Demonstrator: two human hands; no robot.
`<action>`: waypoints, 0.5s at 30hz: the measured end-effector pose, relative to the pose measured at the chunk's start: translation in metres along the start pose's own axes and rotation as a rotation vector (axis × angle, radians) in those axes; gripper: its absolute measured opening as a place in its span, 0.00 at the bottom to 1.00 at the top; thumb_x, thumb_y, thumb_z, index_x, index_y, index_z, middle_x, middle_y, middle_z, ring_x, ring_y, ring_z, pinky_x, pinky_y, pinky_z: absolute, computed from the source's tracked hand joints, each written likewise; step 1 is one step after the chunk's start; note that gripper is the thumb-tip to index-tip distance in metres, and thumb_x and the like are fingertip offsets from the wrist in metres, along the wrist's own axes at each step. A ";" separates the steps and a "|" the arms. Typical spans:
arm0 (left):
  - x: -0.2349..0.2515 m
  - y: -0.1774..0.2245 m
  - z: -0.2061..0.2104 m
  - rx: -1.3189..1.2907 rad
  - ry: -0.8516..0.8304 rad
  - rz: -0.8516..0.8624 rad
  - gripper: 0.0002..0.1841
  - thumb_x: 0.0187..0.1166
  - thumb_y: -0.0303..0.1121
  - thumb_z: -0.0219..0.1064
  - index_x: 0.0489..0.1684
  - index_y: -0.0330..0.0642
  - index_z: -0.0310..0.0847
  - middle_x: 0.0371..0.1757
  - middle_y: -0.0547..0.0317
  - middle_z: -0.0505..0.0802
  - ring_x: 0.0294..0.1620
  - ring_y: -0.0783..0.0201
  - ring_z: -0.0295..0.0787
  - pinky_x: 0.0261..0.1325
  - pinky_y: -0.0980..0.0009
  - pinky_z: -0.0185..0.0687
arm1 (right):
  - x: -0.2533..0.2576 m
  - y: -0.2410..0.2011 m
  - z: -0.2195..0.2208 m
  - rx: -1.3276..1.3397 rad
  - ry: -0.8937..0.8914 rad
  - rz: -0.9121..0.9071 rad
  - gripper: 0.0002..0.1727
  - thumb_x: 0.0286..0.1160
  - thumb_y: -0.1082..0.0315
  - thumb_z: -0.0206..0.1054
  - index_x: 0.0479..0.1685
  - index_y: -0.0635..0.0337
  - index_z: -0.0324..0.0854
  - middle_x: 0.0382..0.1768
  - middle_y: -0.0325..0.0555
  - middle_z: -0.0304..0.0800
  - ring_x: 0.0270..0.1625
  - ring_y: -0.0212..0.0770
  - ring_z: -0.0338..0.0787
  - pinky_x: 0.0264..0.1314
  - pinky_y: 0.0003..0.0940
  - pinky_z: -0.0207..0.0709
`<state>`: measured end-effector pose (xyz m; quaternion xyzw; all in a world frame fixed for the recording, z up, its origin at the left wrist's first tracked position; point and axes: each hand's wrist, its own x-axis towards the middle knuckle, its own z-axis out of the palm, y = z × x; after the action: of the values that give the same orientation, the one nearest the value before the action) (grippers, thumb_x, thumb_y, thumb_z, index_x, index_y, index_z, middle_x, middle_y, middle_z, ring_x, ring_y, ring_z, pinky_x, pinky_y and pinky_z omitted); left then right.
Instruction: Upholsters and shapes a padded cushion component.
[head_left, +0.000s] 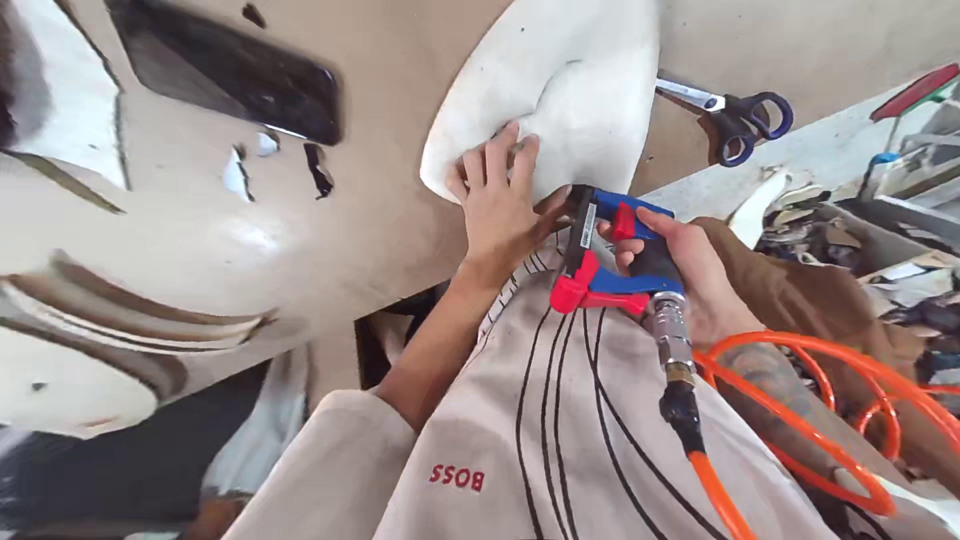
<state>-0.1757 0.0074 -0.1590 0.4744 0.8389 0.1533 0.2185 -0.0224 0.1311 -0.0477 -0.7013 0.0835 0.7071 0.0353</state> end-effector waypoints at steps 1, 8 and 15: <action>0.008 -0.001 -0.007 0.011 -0.024 0.007 0.39 0.67 0.70 0.69 0.73 0.54 0.80 0.78 0.52 0.79 0.72 0.44 0.74 0.71 0.34 0.61 | 0.000 0.001 0.002 0.039 0.011 0.004 0.25 0.93 0.47 0.44 0.60 0.60 0.74 0.41 0.53 0.89 0.24 0.36 0.88 0.24 0.27 0.85; 0.044 0.007 -0.014 0.137 -0.160 -0.005 0.54 0.55 0.76 0.68 0.88 0.64 0.62 0.98 0.44 0.35 0.96 0.31 0.19 0.76 0.12 0.24 | 0.003 0.010 0.011 0.197 0.099 0.039 0.25 0.91 0.44 0.47 0.55 0.57 0.74 0.34 0.51 0.87 0.26 0.41 0.89 0.27 0.33 0.86; 0.050 0.005 -0.009 0.215 -0.148 0.011 0.50 0.58 0.78 0.65 0.88 0.70 0.64 0.96 0.38 0.46 0.94 0.27 0.31 0.76 0.18 0.38 | 0.008 -0.006 0.021 0.293 0.105 0.128 0.24 0.93 0.46 0.45 0.51 0.60 0.72 0.30 0.51 0.85 0.18 0.39 0.84 0.18 0.31 0.82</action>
<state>-0.1994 0.0527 -0.1599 0.5095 0.8295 0.0284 0.2270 -0.0424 0.1399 -0.0565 -0.7179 0.2318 0.6506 0.0878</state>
